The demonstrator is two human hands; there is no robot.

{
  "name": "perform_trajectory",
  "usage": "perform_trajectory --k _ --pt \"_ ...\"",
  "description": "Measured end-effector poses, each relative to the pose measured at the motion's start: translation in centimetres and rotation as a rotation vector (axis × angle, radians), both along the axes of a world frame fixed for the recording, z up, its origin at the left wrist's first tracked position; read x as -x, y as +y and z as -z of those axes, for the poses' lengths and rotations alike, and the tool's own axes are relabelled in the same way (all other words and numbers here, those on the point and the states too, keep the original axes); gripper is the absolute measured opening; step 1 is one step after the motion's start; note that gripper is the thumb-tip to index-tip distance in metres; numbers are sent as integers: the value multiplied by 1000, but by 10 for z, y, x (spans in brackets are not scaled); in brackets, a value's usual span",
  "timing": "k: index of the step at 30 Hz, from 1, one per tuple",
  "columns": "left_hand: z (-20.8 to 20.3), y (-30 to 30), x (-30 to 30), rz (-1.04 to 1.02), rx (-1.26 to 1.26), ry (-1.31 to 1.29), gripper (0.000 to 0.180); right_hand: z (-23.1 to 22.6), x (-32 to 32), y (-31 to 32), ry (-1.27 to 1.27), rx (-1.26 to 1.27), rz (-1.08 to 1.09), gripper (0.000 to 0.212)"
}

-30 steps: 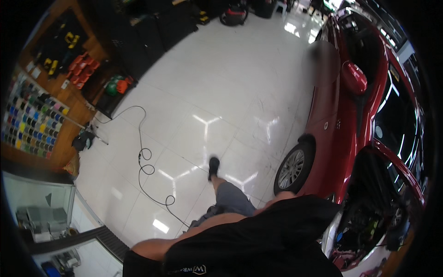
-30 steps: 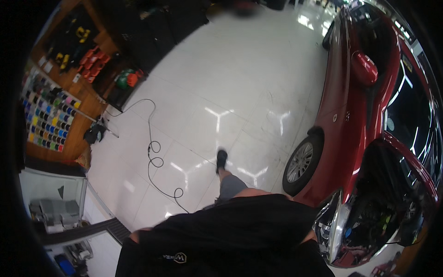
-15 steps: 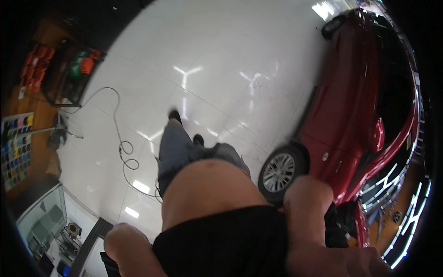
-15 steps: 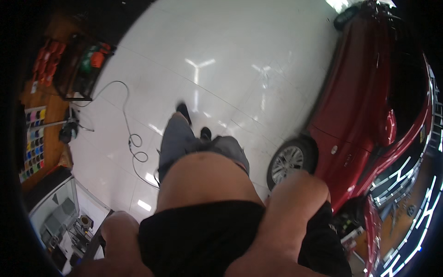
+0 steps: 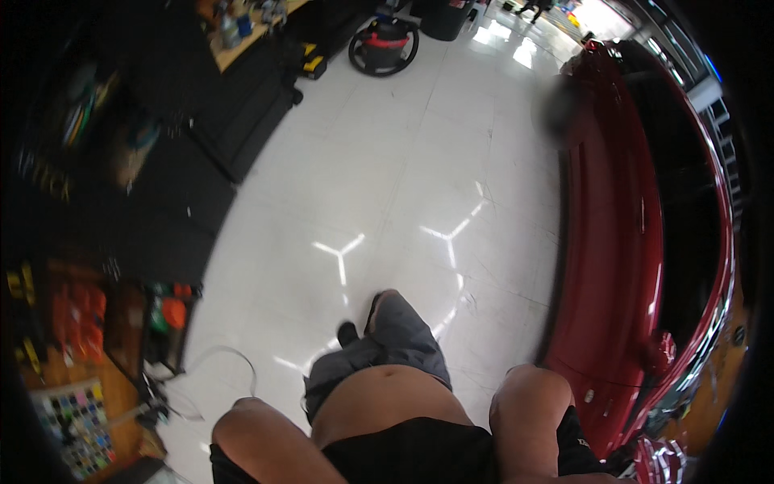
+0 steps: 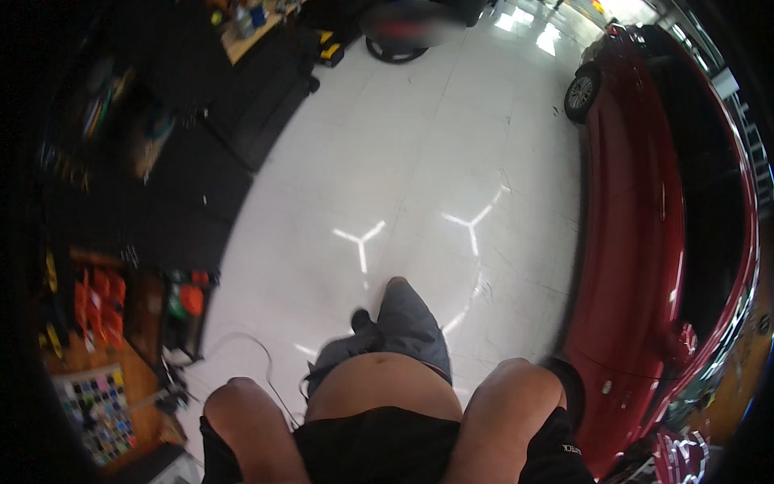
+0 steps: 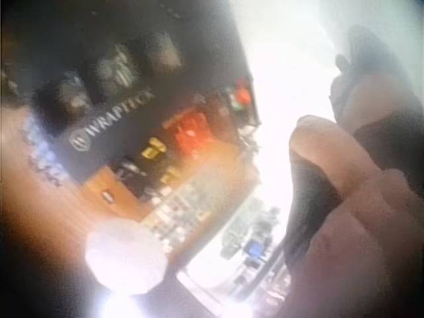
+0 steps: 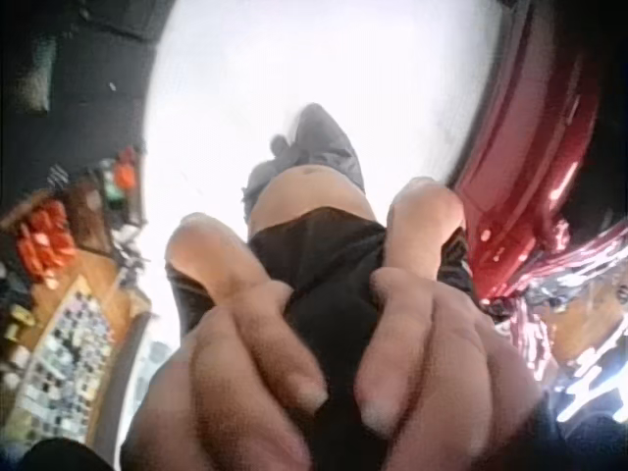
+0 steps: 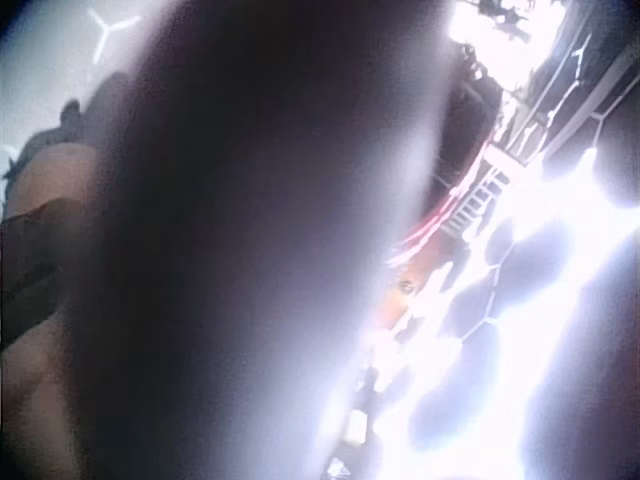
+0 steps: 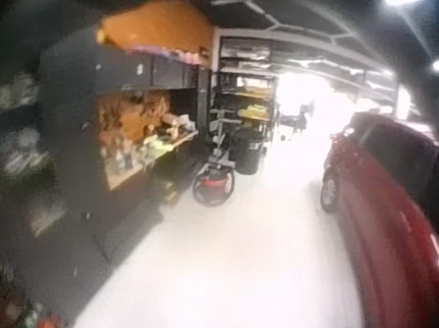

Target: The person uses a polishing machine on a car headlight, then wipes the headlight with a yellow microfiber cloth. They apply a liquid from a spray bottle and continue wiping the headlight surface.

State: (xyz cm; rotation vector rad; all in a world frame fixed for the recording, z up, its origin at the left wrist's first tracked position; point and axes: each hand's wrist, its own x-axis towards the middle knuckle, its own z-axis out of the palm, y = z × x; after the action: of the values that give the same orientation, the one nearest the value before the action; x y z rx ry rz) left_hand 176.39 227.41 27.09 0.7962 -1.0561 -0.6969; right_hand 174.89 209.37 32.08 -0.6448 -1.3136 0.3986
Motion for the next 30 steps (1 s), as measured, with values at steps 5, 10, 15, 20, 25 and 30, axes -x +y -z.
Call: perform_trajectory --k 5,10,15,20,25,30 --pt "25 11 -177 93 -30 14 49 59 -165 8 111 201 55 34" --pt "41 29 -366 36 -137 20 52 133 -367 7 318 463 93 36" --pt "58 75 -541 -140 -229 97 55 191 -567 -2 656 840 260 38" --pt "174 184 -679 -595 -667 367 59 248 -731 -9 907 1109 497 40" --pt "265 318 -766 -592 -706 1185 51 306 -854 -14 1136 1221 689 42" --pt "231 297 -897 -713 -1219 771 24 410 -949 -12 625 1835 666 44"
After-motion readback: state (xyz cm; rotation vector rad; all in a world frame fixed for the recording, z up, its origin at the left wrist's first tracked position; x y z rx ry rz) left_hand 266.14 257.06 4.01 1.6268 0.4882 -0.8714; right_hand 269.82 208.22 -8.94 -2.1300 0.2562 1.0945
